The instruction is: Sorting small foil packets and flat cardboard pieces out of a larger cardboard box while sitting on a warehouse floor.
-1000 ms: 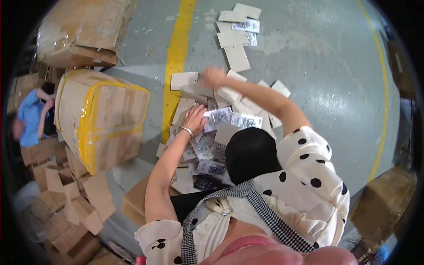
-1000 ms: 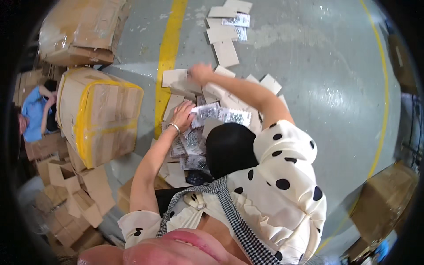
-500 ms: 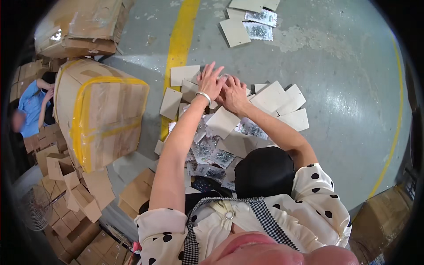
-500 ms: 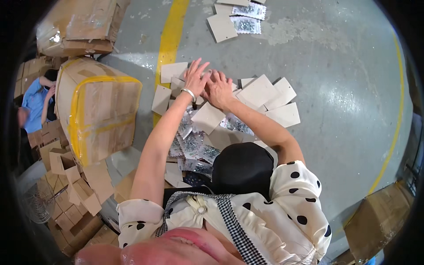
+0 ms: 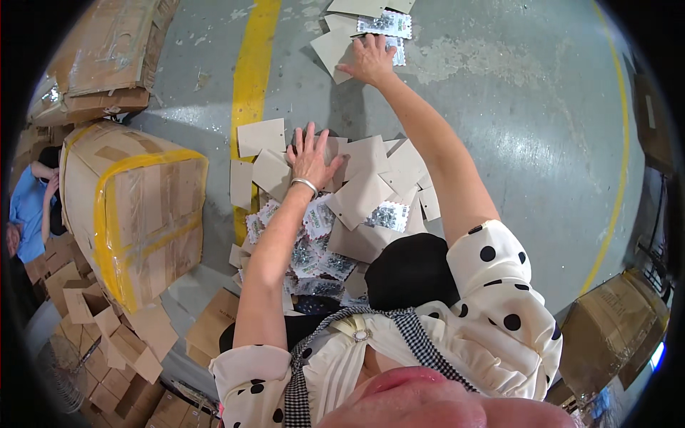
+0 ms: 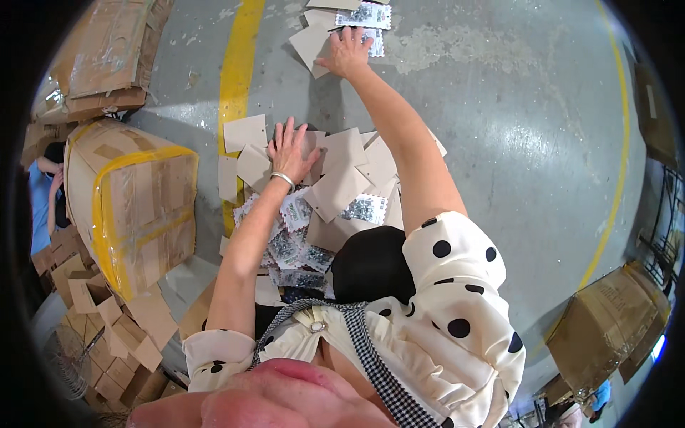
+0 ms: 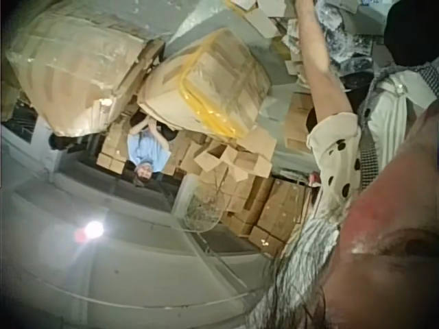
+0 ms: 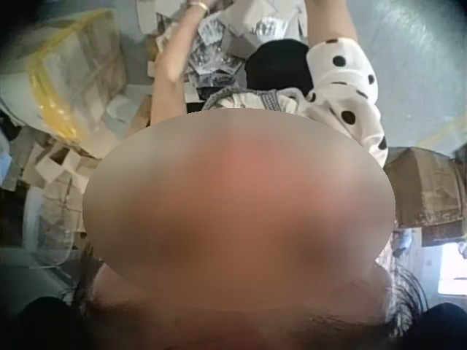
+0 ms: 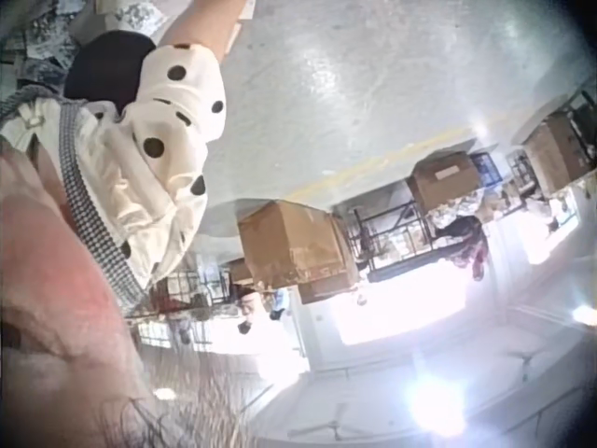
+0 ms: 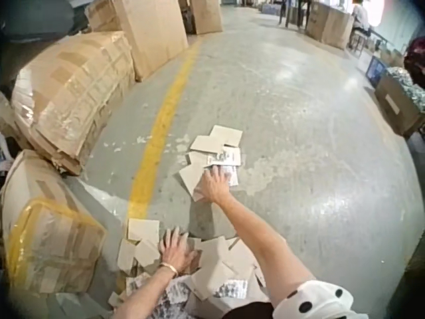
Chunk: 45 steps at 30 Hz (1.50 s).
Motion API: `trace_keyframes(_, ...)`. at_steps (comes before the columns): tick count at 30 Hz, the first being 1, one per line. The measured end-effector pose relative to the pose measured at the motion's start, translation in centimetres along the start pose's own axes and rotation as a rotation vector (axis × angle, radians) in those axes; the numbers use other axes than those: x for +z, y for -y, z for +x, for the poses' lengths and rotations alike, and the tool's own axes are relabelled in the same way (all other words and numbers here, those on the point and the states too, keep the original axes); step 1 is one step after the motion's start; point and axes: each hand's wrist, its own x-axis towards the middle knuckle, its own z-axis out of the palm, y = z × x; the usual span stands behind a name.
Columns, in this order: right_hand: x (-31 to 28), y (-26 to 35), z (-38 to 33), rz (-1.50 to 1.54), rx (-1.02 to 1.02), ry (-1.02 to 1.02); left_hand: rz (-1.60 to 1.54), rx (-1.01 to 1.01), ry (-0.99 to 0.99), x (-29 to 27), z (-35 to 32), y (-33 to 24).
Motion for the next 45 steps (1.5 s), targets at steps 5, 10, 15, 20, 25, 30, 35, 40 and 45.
trace_keyframes(5, 0.8, -5.9, 1.0, 0.022, -0.061, -0.007, 0.022, 0.015, 0.058, -1.4, 0.3, -0.5)
trace_keyframes(10, -0.4, -2.5, 1.3, 0.151, 0.016, 0.111, 0.036, -0.021, 0.064, -1.8, -0.1, -0.4)
trace_keyframes(15, 0.9, 1.4, 1.2, -0.035, 0.124, -0.085, 0.024, 0.003, 0.073, -1.9, 0.5, -1.5)
trace_keyframes(20, -0.3, -3.6, 0.1, 0.013, -0.014, 0.114, 0.014, -0.011, 0.097, -2.1, 0.2, -0.9)
trace_keyframes(25, -4.3, -11.7, -0.2, -0.195, -0.019, 0.271, 0.025, -0.01, 0.096, -2.1, 0.2, -0.9)
trace_keyframes(30, -3.8, -6.6, 6.8, -0.058, -0.086, 0.177, 0.034, -0.014, 0.095, -2.2, -0.1, -0.5)
trace_keyframes(35, -0.2, -1.6, 9.7, 0.012, 0.046, -0.058, 0.067, 0.044, 0.075, -1.7, 1.0, -1.5)
trace_keyframes(40, 0.2, -3.8, 8.0, -0.132, 0.014, 0.031, 0.073, 0.022, 0.121, -2.3, 0.7, -1.1)
trace_keyframes(45, -2.9, -6.1, 9.6, -0.226, -0.007, 0.201, 0.047, -0.007, 0.147, -2.5, 0.1, -0.4)
